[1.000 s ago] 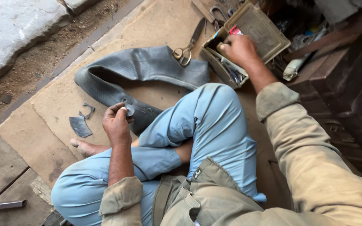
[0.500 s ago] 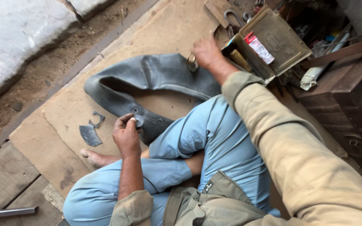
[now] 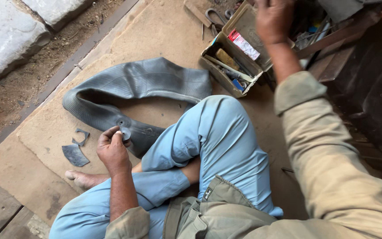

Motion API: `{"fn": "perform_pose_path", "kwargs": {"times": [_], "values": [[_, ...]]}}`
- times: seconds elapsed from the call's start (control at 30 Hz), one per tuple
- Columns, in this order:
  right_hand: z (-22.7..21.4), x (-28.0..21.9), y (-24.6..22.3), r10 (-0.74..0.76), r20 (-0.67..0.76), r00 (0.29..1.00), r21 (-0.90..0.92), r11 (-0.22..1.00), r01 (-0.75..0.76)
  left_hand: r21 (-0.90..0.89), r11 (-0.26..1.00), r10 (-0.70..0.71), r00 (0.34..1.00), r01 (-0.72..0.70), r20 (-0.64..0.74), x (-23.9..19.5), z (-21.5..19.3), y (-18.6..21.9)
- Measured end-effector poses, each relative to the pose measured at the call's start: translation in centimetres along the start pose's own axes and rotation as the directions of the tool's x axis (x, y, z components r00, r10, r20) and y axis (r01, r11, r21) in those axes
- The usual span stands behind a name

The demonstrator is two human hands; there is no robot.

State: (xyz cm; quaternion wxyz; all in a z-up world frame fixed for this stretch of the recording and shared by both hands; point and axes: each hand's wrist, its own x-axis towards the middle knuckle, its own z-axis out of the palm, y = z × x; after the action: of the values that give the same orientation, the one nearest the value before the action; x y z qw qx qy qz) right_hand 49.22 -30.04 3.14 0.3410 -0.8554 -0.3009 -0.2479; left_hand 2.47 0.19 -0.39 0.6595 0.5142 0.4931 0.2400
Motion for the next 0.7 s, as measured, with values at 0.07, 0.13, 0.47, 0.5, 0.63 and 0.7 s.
{"fn": "perform_pose_path", "kwargs": {"times": [0.07,0.13,0.47,0.5,0.63,0.7], "values": [[-2.7,0.0,2.6,-0.018,0.046,0.999,0.040,0.999,0.016,-0.005,1.000,0.022,1.000,-0.022,0.008,0.2,0.3,-0.4],[-3.9,-0.3,4.3,-0.190,0.019,0.982,-0.019,0.982,0.190,0.005,1.000,0.013,1.000,-0.013,0.003,0.2,0.2,-0.5],[-4.3,0.2,5.7,0.198,0.329,0.923,0.635,0.677,-0.372,0.056,0.998,0.027,0.999,-0.026,-0.026,0.4,-0.6,-1.6],[-4.3,0.0,4.9,0.182,0.380,0.907,0.700,0.584,-0.411,0.063,0.997,0.037,0.999,-0.036,-0.018,0.6,-0.6,-1.9],[-4.1,-1.6,3.3,0.155,0.437,0.886,0.674,0.596,-0.436,0.023,0.998,0.066,0.998,-0.066,0.001,1.3,-0.4,-2.7],[-4.2,-2.5,3.9,0.130,0.330,0.935,0.336,0.909,-0.245,0.010,0.998,0.059,0.998,-0.059,-0.013,1.0,-1.1,-2.6]]}}
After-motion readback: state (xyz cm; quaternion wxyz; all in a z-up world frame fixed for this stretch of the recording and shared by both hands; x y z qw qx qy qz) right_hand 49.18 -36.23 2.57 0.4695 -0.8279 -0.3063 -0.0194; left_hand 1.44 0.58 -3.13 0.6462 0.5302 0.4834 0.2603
